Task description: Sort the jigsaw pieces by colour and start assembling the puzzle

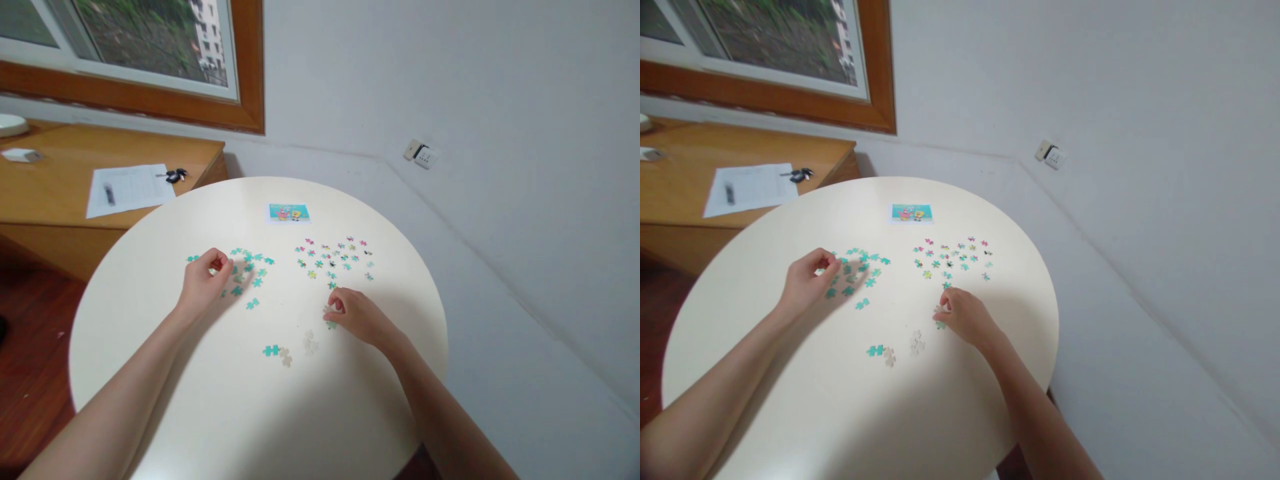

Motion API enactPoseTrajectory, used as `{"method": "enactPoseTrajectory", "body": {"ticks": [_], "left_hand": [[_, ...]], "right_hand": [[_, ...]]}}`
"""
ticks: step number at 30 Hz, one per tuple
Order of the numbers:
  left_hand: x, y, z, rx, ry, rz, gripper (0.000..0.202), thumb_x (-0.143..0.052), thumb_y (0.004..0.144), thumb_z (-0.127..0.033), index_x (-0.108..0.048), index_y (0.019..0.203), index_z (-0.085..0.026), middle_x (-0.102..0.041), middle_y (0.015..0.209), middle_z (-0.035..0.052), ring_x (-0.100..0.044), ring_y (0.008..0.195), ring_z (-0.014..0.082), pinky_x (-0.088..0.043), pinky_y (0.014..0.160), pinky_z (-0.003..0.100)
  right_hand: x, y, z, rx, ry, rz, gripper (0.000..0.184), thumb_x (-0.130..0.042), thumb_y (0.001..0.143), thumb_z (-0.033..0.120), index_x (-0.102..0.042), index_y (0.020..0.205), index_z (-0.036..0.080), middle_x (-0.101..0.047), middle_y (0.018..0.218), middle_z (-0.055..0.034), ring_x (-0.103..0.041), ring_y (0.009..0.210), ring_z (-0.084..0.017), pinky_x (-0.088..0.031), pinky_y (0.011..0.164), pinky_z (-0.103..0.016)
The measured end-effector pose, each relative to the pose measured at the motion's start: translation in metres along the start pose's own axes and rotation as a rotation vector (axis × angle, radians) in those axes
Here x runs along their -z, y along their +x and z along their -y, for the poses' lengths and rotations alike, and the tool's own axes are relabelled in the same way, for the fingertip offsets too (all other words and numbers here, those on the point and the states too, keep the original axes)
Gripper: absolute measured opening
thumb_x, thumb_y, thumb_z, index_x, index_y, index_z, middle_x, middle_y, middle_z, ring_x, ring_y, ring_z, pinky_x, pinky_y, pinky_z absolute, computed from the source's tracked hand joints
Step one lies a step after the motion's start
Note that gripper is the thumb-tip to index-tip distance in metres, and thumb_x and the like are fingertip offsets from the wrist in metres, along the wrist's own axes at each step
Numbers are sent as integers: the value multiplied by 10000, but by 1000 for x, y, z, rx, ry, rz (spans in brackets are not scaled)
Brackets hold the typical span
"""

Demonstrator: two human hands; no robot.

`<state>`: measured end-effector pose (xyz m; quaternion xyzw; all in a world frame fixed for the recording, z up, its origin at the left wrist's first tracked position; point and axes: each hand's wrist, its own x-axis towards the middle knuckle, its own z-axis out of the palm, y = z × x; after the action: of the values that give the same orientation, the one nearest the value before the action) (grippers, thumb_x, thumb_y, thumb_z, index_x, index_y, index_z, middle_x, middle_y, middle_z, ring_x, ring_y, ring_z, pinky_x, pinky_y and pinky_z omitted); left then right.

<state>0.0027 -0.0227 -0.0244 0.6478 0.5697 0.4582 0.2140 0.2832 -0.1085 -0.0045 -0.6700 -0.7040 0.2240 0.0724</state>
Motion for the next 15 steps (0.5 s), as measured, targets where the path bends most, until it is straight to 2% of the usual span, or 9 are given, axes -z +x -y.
{"method": "enactPoseTrajectory", "body": {"ticks": [4,10,15], "left_hand": [[0,0,1,-13,-3,3,167,-501,691,-327,-459,568,-222,-491,519,-37,-481,538,130,-407,582,276],[2,1,-3,23,17,8,162,-494,681,-321,-470,562,-213,-501,522,-40,-488,540,123,-413,583,257],[3,2,-6,57,22,8,162,-499,672,-322,-471,562,-207,-497,521,-40,-484,540,119,-400,561,238]], "right_hand": [[0,-1,2,9,33,-1,119,-678,736,163,-567,780,170,-619,779,-25,-549,720,-140,-350,640,-238],[-2,2,6,97,203,15,136,-618,761,104,-524,699,180,-537,603,40,-498,576,-97,-337,581,-215],[-16,17,10,290,236,-163,156,-581,754,68,-523,664,182,-571,674,11,-528,647,-110,-389,650,-227]]}}
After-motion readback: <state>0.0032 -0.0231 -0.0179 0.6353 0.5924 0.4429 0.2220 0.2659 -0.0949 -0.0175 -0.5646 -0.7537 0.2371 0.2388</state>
